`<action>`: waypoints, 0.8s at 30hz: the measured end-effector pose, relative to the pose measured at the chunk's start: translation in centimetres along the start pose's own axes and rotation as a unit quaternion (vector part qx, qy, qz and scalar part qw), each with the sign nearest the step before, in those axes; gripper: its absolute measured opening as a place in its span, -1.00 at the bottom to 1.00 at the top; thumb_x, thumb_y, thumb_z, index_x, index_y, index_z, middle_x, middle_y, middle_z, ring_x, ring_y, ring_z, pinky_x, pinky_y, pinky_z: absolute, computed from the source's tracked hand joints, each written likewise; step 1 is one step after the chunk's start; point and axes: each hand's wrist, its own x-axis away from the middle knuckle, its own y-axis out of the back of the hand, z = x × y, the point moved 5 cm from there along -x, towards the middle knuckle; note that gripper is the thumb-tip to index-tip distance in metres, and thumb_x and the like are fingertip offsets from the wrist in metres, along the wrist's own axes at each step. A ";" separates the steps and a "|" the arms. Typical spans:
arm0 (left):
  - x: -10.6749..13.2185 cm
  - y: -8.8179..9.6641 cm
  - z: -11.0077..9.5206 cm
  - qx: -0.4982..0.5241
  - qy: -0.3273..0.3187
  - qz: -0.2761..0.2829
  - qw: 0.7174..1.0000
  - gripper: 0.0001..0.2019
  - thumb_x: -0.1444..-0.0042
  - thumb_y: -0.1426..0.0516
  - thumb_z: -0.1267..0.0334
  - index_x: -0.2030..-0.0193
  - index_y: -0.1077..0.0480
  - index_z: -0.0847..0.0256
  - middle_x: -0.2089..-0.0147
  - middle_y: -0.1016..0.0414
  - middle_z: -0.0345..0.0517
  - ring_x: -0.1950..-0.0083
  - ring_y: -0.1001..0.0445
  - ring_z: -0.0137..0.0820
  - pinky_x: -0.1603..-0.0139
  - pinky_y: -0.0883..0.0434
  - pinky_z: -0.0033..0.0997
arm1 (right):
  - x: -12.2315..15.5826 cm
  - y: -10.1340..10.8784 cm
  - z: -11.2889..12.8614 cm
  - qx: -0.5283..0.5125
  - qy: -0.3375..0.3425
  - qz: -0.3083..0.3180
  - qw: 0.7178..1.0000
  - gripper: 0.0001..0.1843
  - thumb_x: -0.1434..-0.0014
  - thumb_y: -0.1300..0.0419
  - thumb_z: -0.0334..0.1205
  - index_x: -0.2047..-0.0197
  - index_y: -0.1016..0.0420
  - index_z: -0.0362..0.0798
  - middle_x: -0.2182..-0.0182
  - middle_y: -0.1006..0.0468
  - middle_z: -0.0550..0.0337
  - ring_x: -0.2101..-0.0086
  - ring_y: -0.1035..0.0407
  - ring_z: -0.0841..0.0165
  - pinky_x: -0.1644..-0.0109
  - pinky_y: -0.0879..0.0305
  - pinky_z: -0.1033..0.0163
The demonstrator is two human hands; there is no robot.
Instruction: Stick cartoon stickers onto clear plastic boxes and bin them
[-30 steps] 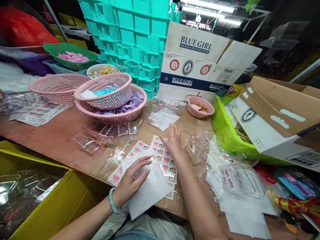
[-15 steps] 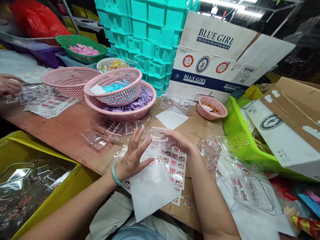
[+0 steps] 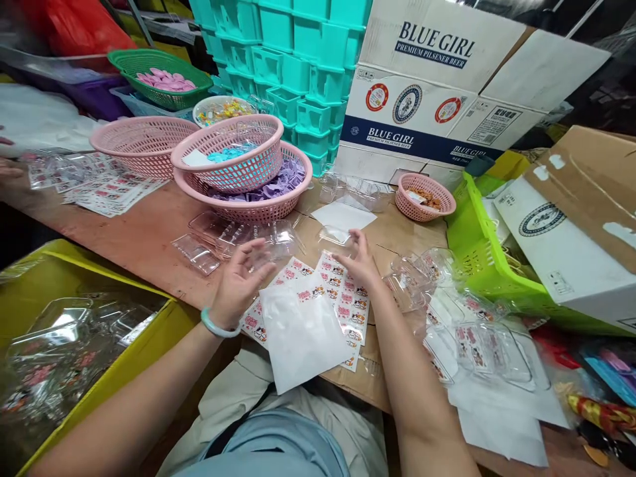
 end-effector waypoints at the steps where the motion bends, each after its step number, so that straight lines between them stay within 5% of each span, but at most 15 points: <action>1: 0.2 0.0 0.3 -0.042 -0.014 0.013 0.999 -0.52 -0.03 -0.28 0.15 -0.11 -0.31 0.08 -0.16 -0.31 -0.01 -0.14 -0.38 -0.27 -0.14 -0.39 -0.22 | -0.3 0.3 -0.5 0.041 -0.011 -0.040 0.998 -0.24 0.04 -0.35 -0.03 -0.18 -0.15 0.05 -0.17 -0.29 -0.02 -0.18 -0.18 0.09 -0.26 -0.12 -0.11; 5: 0.5 -0.8 2.3 -0.195 -0.074 0.030 0.978 -0.57 -0.07 -0.24 0.17 -0.09 -0.34 0.08 -0.17 -0.27 0.01 -0.22 -0.32 -0.23 -0.19 -0.36 -0.16 | 3.0 -0.4 1.1 0.188 0.050 -0.105 0.975 -0.37 -0.06 -0.28 -0.04 -0.17 -0.23 0.01 -0.14 -0.34 -0.05 -0.21 -0.11 0.01 -0.28 -0.06 -0.19; 8: 1.0 -1.7 3.1 -0.271 -0.092 0.060 0.956 -0.51 -0.11 -0.21 0.20 -0.19 -0.27 0.10 -0.23 -0.24 0.05 -0.29 -0.25 -0.19 -0.29 -0.25 -0.09 | 10.0 -3.9 4.2 0.199 0.200 0.026 0.959 -0.36 -0.14 -0.22 0.02 -0.24 -0.21 0.02 -0.11 -0.41 -0.03 -0.16 -0.23 0.10 -0.26 -0.17 -0.11; 10: 2.1 -1.6 2.7 -0.291 -0.096 0.066 0.950 -0.45 -0.13 -0.18 0.22 -0.26 -0.19 0.11 -0.31 -0.16 0.09 -0.36 -0.15 -0.17 -0.33 -0.16 -0.06 | 15.3 -6.7 5.2 0.246 0.251 0.138 0.926 -0.04 0.03 -0.35 0.08 -0.35 -0.07 -0.02 -0.28 -0.20 -0.09 -0.28 -0.02 -0.05 -0.31 -0.01 -0.29; 12: 4.1 -0.6 1.7 -0.274 -0.084 0.049 0.957 -0.48 -0.15 -0.17 0.21 -0.25 -0.19 0.13 -0.30 -0.19 0.09 -0.33 -0.18 -0.18 -0.29 -0.21 -0.10 | 19.2 -8.2 5.4 0.292 0.270 0.163 0.903 -0.07 -0.02 -0.34 -0.14 -0.38 -0.01 -0.02 -0.34 -0.10 -0.07 -0.31 0.07 -0.07 -0.29 -0.01 -0.35; 15: 7.7 1.8 1.2 -0.216 0.018 0.055 0.975 -0.76 -0.13 -0.18 0.14 0.12 -0.43 0.20 0.14 -0.47 -0.05 0.09 -0.45 -0.28 0.06 -0.40 -0.33 | 22.3 -8.2 6.1 0.281 0.313 0.116 0.900 -0.30 -0.17 -0.10 -0.45 -0.36 -0.08 -0.04 -0.25 -0.29 -0.04 -0.28 -0.08 0.07 -0.24 -0.20 -0.23; 18: 11.1 2.9 2.4 -0.104 0.230 0.156 0.955 -0.66 -0.06 -0.21 -0.01 0.50 -0.44 0.26 0.50 -0.41 -0.15 0.42 -0.39 -0.39 0.37 -0.35 -0.44 | 23.4 -7.3 8.0 0.216 0.337 0.093 0.912 -0.34 -0.19 -0.01 -0.50 -0.35 -0.09 -0.06 -0.16 -0.41 -0.03 -0.19 -0.26 0.15 -0.17 -0.36 -0.07; 21: 13.2 2.5 2.8 0.106 0.400 0.176 0.893 -0.64 -0.07 -0.20 -0.03 0.30 -0.53 0.30 0.35 -0.56 -0.04 0.34 -0.49 -0.30 0.28 -0.42 -0.36 | 23.9 -7.4 10.3 0.154 0.353 0.149 0.911 -0.42 -0.23 -0.04 -0.39 -0.32 -0.15 -0.01 -0.10 -0.47 0.02 -0.10 -0.38 0.17 -0.13 -0.41 0.02; 24: 13.3 1.6 2.7 0.245 0.447 0.107 0.853 -0.67 -0.02 -0.27 0.15 0.12 -0.51 0.33 0.20 -0.61 0.07 0.23 -0.56 -0.23 0.10 -0.44 -0.26 | 23.4 -7.9 11.0 0.093 0.349 0.188 0.913 -0.48 -0.24 -0.15 -0.09 -0.24 -0.27 0.02 -0.04 -0.54 0.05 -0.07 -0.41 0.14 -0.17 -0.36 -0.04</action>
